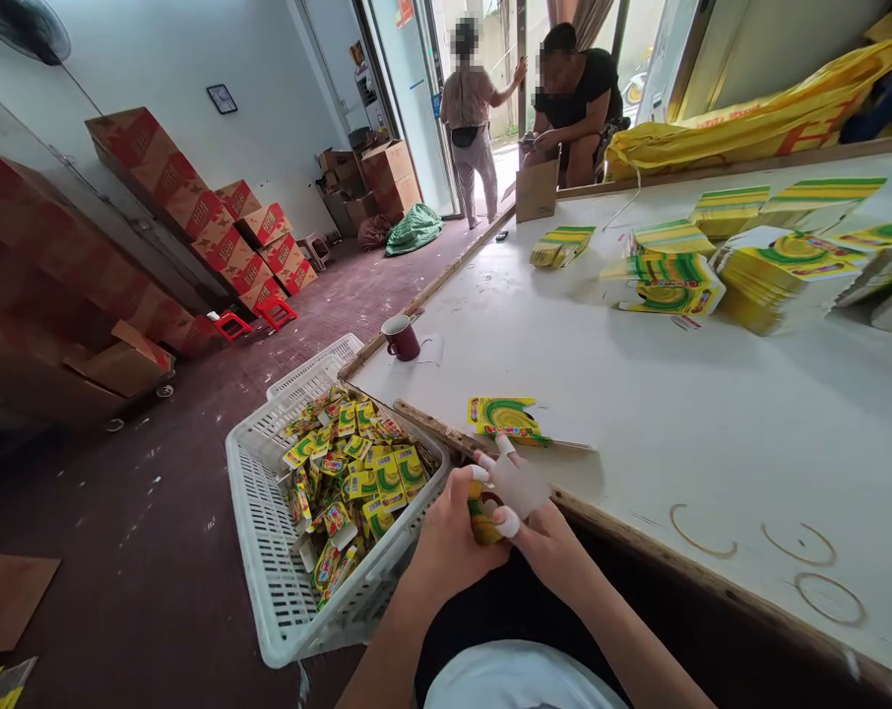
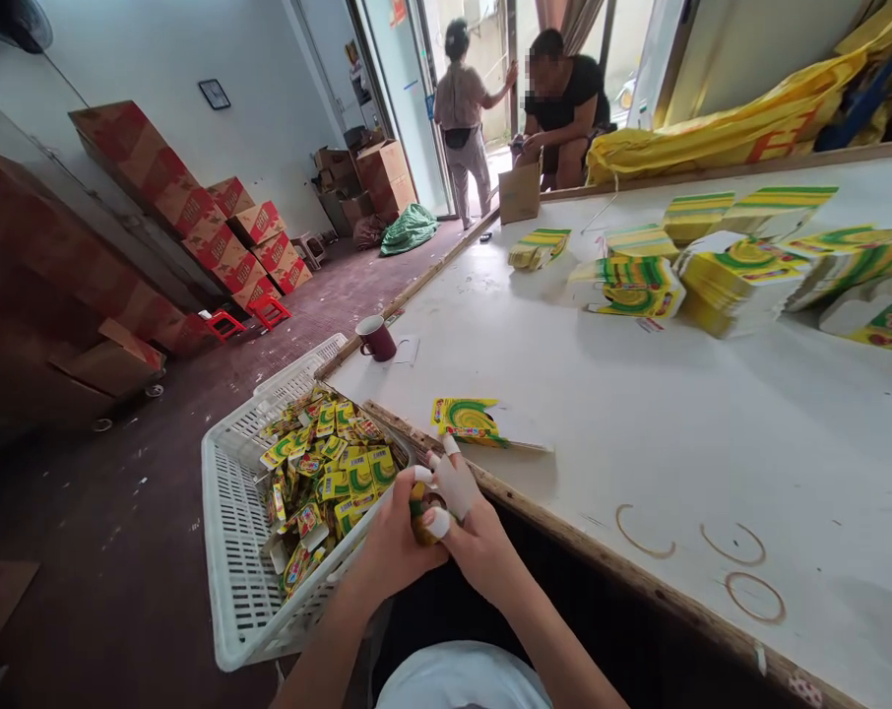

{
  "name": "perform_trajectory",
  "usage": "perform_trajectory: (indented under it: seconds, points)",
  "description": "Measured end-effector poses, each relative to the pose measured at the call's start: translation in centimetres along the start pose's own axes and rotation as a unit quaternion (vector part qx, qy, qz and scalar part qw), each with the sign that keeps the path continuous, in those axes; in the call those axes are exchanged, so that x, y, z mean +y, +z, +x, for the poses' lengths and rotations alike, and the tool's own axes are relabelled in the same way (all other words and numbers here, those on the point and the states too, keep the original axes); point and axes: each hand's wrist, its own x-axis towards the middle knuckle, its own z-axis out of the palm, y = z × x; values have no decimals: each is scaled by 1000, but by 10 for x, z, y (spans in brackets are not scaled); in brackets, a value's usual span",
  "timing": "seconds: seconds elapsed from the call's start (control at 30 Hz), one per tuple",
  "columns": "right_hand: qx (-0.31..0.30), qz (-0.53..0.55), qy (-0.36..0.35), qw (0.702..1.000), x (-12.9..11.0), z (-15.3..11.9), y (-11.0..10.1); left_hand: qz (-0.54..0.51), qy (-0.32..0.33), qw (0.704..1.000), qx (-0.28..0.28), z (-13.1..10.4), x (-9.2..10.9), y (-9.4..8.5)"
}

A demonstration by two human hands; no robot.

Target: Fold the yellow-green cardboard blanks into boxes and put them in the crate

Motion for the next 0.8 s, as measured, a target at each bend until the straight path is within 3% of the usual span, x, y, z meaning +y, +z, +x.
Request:
perform_trajectory:
  seconds: [0.13,0.3,0.47,0.6,0.73,0.8]
  points:
    - [18,-158,-127,979,16,-4,-3,25,13,999,20,2,-7,8]
    - [87,-189,-138,968,29,0,-15,129,21,988,78,-3,-14,7]
    - [-14,-263,-181,948,28,-3,-16,130,41,988,77,-1,-9,-16]
    - [-52,-269,-180,945,18,2,-30,116,32,992,48,5,-3,-28]
    - [-123,-228,-155,953,2,11,-45,108,24,993,33,8,0,-26]
    - [-99,-212,-130,963,-1,12,-41,109,22,993,48,9,2,-20]
